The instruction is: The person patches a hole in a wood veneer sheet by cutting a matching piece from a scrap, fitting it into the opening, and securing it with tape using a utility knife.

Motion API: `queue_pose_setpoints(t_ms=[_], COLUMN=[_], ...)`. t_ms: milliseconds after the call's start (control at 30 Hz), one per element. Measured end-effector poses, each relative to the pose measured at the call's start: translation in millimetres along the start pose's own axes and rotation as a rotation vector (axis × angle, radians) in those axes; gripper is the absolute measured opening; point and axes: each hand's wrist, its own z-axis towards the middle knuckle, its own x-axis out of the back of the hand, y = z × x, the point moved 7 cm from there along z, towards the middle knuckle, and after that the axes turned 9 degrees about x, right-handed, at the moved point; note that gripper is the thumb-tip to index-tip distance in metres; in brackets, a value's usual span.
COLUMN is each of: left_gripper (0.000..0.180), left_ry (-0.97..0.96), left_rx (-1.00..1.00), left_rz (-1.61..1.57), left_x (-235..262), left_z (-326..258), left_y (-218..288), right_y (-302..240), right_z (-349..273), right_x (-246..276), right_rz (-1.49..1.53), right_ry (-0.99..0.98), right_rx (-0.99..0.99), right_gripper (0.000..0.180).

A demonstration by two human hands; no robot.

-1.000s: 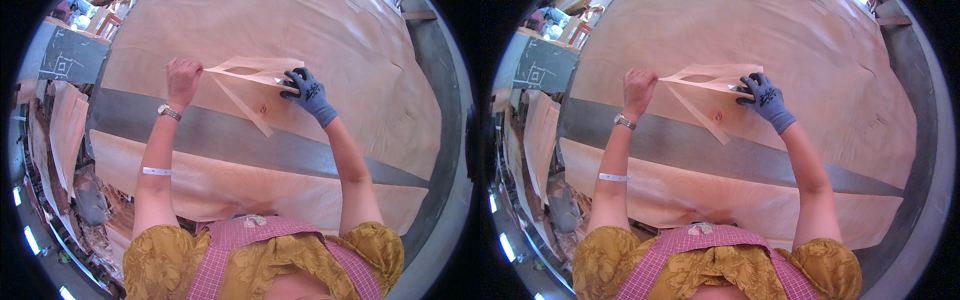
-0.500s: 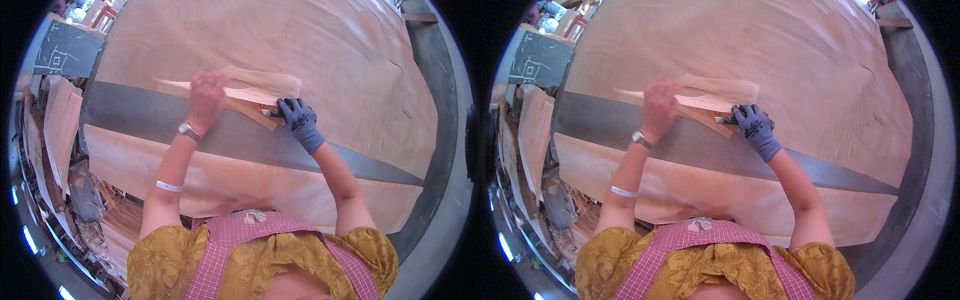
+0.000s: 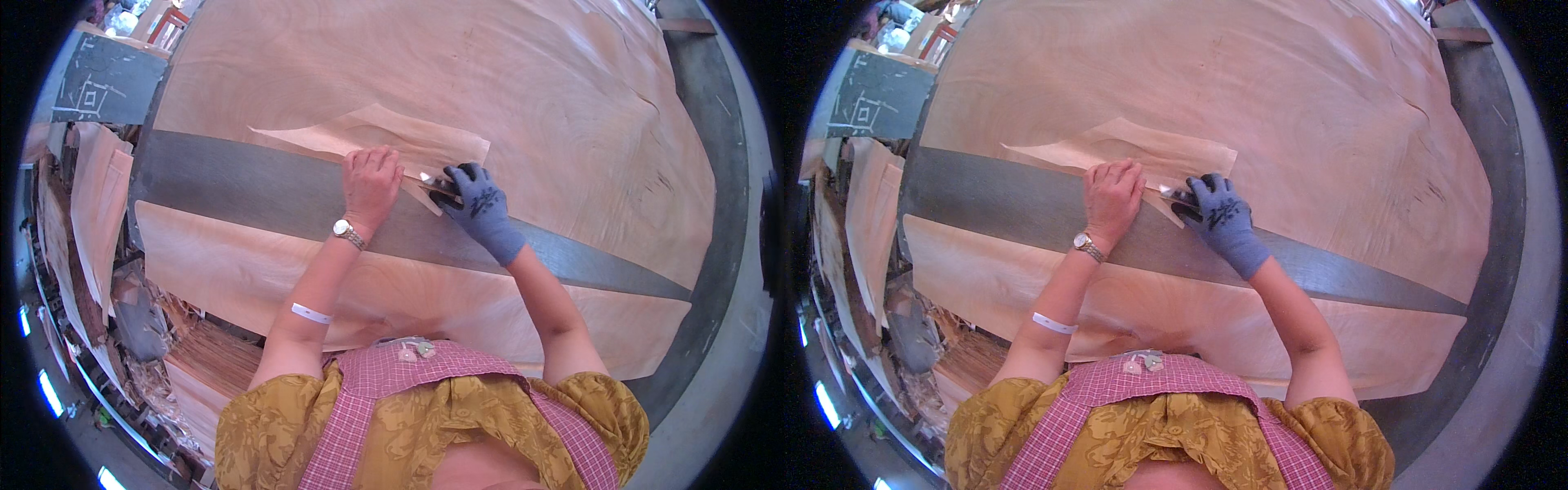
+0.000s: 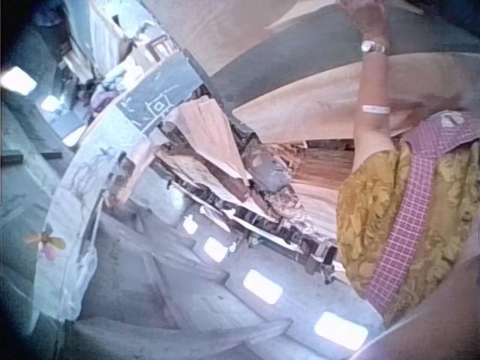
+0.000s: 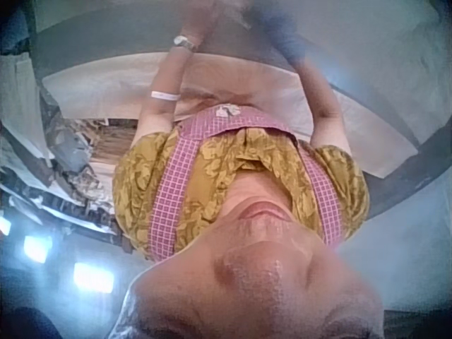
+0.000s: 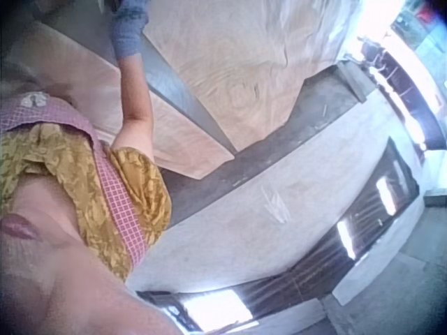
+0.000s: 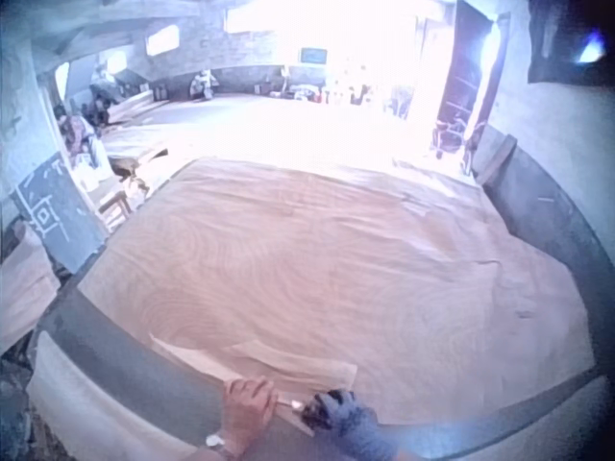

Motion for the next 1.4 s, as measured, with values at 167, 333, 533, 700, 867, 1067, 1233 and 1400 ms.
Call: queue_pose_setpoints(t_ms=[167, 333, 533, 700, 867, 1067, 1233, 1400], left_gripper=[0.026, 0.024, 0.022, 0.020, 0.048, 0.056, 0.058, 0.060], left_ry=[-0.037, 0.041, 0.035, -0.016, -0.069, -0.027, -0.032, -0.098], left_rx=[0.123, 0.207, 0.262, 0.333, 0.399, 0.435, 0.446, 0.465], left_rz=[-0.030, -0.081, -0.098, 0.008, 0.059, 0.055, 0.032, 0.039], left_x=[-6.9, -6.6, -9.2, -20.2, -19.9, -21.3, -23.5, -22.6], left_z=[-5.8, -3.3, -1.6, 0.4, 0.0, -0.4, -5.3, 0.9], left_y=[-5.1, -6.4, -9.1, -7.6, -3.1, -8.5, -8.0, -10.0], right_y=[7.9, -11.3, -21.0, 8.2, 53.0, 100.4, 45.3, 5.3], right_z=[7.6, 22.5, 40.6, 20.1, 0.3, -9.5, 45.7, 95.0], right_x=[18.9, -29.3, -45.3, -46.7, -21.3, 27.1, 17.5, -46.1], right_rz=[0.127, -0.227, -0.174, -0.204, -0.175, -0.336, -0.229, -0.208], right_ry=[-0.102, -0.371, -0.355, -0.440, -0.537, -0.600, -0.348, -0.376], right_rx=[-0.130, 0.075, 0.193, 0.229, 0.284, 0.306, 0.359, 0.571], right_gripper=[0.019, 0.020, 0.022, 0.021, 0.018, 0.014, 0.014, 0.013])
